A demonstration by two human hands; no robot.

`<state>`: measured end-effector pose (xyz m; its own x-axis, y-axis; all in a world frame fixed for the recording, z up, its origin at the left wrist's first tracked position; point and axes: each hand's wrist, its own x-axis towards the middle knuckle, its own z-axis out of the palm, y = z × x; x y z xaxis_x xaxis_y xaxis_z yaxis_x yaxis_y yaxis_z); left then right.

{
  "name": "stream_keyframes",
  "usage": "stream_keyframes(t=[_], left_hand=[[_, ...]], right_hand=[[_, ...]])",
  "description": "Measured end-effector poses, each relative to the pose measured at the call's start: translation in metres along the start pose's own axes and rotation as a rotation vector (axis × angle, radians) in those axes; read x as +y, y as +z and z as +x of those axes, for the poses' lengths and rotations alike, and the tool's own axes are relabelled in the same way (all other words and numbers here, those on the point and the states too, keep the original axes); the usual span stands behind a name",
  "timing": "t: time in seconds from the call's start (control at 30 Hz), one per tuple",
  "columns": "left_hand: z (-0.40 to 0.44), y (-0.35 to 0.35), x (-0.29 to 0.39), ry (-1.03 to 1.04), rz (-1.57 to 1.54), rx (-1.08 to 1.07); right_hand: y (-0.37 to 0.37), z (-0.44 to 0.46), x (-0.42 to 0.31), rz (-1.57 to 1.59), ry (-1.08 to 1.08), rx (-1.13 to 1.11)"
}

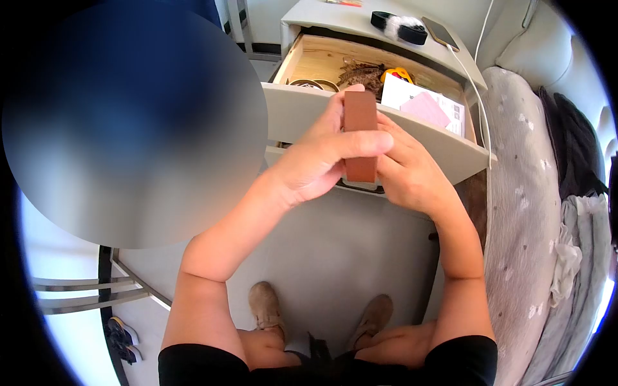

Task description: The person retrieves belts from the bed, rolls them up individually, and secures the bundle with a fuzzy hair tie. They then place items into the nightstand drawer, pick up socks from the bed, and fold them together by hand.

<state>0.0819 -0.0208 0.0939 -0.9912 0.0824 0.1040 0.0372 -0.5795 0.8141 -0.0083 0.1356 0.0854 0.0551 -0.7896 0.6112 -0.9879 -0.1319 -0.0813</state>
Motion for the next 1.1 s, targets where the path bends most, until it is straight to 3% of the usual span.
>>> stream_keyframes(t=[0.13, 0.23, 0.27, 0.3, 0.37, 0.47, 0.6, 0.7, 0.87, 0.97, 1.0, 1.03, 1.07, 1.1], left_hand=[[0.004, -0.011, -0.006, 0.058, 0.016, -0.048], [0.005, -0.013, -0.003, 0.338, 0.13, -0.09], [0.002, -0.007, 0.006, 0.373, 0.148, -0.067], [0.002, -0.006, 0.008, 0.417, 0.187, -0.067], [0.001, -0.002, 0.009, 0.504, 0.262, -0.069], [0.0, 0.009, 0.006, 0.559, 0.262, -0.055], [0.004, 0.012, 0.0, 0.491, 0.107, -0.021], [0.009, 0.012, -0.002, 0.451, 0.0, -0.041], [0.022, 0.012, -0.002, 0.458, -0.033, 0.057], [0.033, -0.001, 0.003, 0.568, 0.038, 0.244], [0.038, -0.017, 0.007, 0.547, -0.015, 0.242], [0.042, -0.031, 0.01, 0.525, -0.066, 0.239], [0.044, -0.031, 0.014, 0.524, -0.072, 0.338], [0.044, -0.036, 0.016, 0.524, -0.065, 0.287]], right_hand=[[0.001, 0.007, -0.006, -0.022, 0.005, 0.032], [-0.004, 0.002, -0.013, 0.266, 0.004, 0.373], [-0.007, -0.001, -0.022, 0.325, 0.139, 0.484], [-0.007, 0.0, -0.028, 0.48, 0.252, 0.499], [0.002, 0.015, -0.036, 0.705, 0.258, 0.503], [0.008, 0.027, -0.044, 0.243, 0.231, 0.444], [0.022, 0.034, -0.03, 0.158, 0.145, 0.565], [0.016, 0.035, -0.019, -0.032, 0.156, 0.48], [0.026, 0.038, -0.002, 0.077, 0.229, 0.494], [0.011, 0.053, 0.006, 0.37, 0.323, 0.195], [-0.005, 0.058, 0.018, 0.615, 0.36, 0.075], [-0.022, 0.065, 0.043, 0.616, 0.324, -0.027], [-0.035, 0.07, 0.064, 0.546, 0.39, 0.102], [-0.042, 0.078, 0.091, 0.489, 0.6, 0.227]])
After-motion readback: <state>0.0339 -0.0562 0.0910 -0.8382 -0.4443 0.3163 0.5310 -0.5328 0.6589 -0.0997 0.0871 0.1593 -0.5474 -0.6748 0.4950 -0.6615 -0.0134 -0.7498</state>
